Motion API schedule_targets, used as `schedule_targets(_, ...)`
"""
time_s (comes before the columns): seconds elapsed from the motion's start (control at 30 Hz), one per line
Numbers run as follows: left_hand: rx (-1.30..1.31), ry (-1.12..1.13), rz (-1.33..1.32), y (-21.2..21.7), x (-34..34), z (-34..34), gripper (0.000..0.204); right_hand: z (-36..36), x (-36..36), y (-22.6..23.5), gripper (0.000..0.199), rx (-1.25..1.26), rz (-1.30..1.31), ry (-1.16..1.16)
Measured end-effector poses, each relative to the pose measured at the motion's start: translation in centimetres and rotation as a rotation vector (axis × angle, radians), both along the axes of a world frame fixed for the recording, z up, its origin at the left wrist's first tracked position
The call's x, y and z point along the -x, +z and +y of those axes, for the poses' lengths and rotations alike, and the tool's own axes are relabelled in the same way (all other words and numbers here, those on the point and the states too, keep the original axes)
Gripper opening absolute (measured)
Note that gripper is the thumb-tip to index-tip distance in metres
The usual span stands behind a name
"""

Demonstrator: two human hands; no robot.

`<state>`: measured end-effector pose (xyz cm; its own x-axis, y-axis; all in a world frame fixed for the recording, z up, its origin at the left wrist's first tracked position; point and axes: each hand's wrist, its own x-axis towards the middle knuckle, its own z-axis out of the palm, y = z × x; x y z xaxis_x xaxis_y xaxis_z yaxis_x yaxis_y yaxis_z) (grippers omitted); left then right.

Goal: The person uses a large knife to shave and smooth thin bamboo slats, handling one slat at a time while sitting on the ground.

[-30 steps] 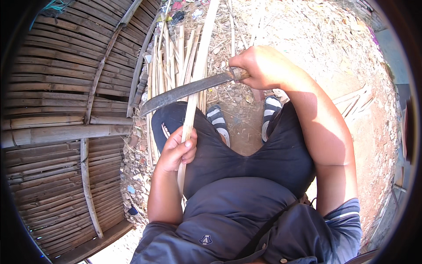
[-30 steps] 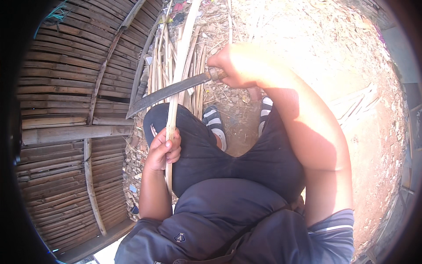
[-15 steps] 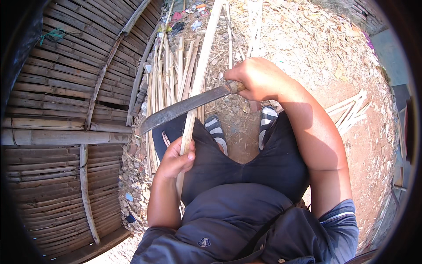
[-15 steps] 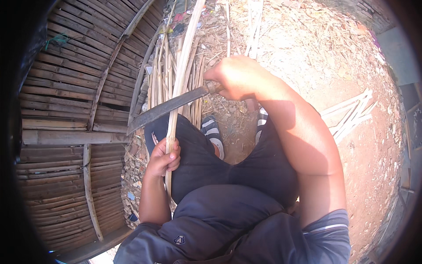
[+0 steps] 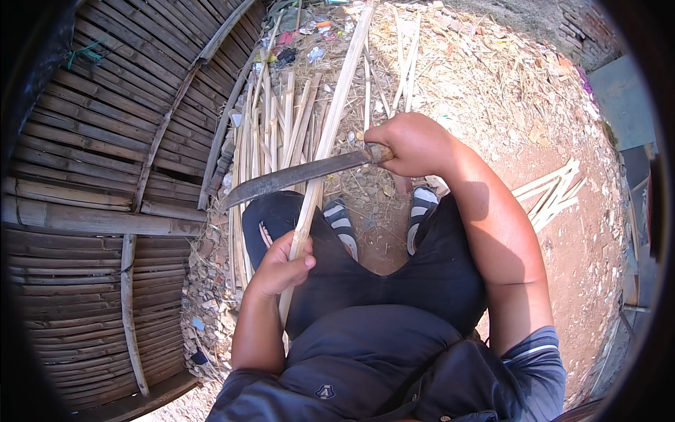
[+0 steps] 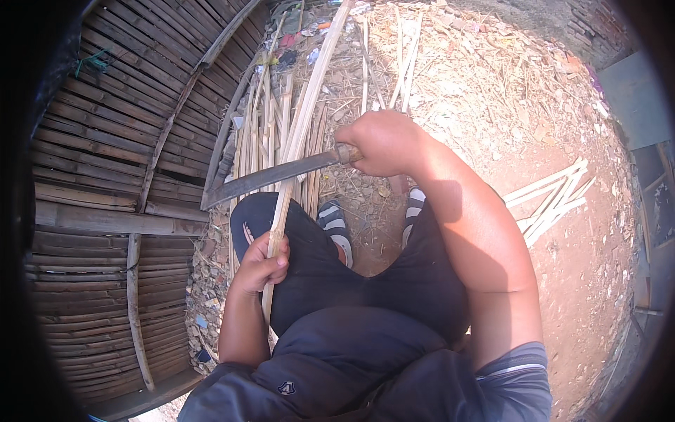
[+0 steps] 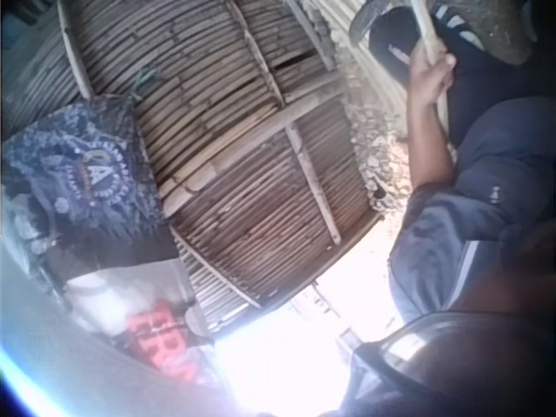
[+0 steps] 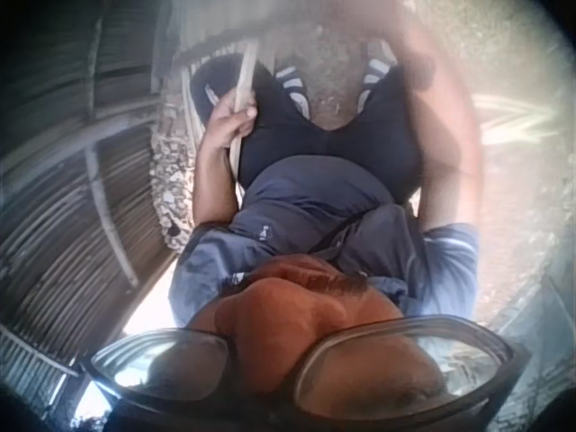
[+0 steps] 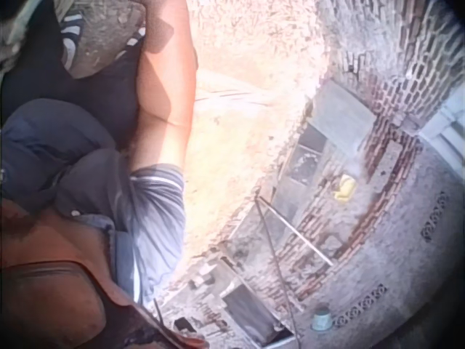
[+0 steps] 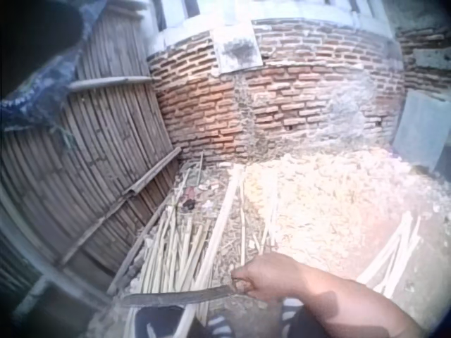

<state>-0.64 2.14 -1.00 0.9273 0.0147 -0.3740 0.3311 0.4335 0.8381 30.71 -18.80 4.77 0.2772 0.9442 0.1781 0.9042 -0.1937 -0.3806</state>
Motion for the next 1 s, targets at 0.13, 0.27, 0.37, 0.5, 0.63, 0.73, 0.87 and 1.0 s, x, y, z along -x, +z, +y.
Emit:
schedule_targets(0.13,-0.04,-0.002,-0.004,-0.1,0.3,-0.1,0.027,-0.2,-2.1,-0.2,0.026,-0.04,0.095,-0.059)
schedule_targets(0.27,-0.004,0.001,0.009,0.0,-0.1,-0.2,0.025,-1.7,-5.0,-0.3,0.03,-0.087,0.158,-0.455)
schedule_targets(0.37,-0.013,0.023,0.003,0.2,-0.1,-0.4,0.024,-1.5,-3.6,0.0,0.029,-0.091,0.132,-0.437)
schedule_targets(0.5,-0.012,0.044,0.016,0.1,-0.4,-0.7,0.022,-0.7,-1.1,-0.2,0.023,-0.004,-0.011,-0.08)
schedule_targets(0.63,-0.199,0.063,0.047,0.6,-0.2,-1.7,0.021,-1.0,-1.4,0.9,0.027,0.078,-0.041,-0.104)
schedule_targets(0.73,-0.527,0.138,0.024,1.5,0.1,-2.6,0.026,-1.5,-3.4,1.6,0.038,0.069,0.022,-0.385)
schedule_targets(0.87,-0.856,0.216,0.09,2.5,1.8,-2.3,0.037,-2.1,-1.8,2.7,0.039,0.006,0.065,-0.475)
schedule_targets(1.0,-1.342,0.312,0.141,3.9,1.6,-4.1,0.047,-1.4,-0.1,2.5,0.03,0.027,-0.079,-0.159)
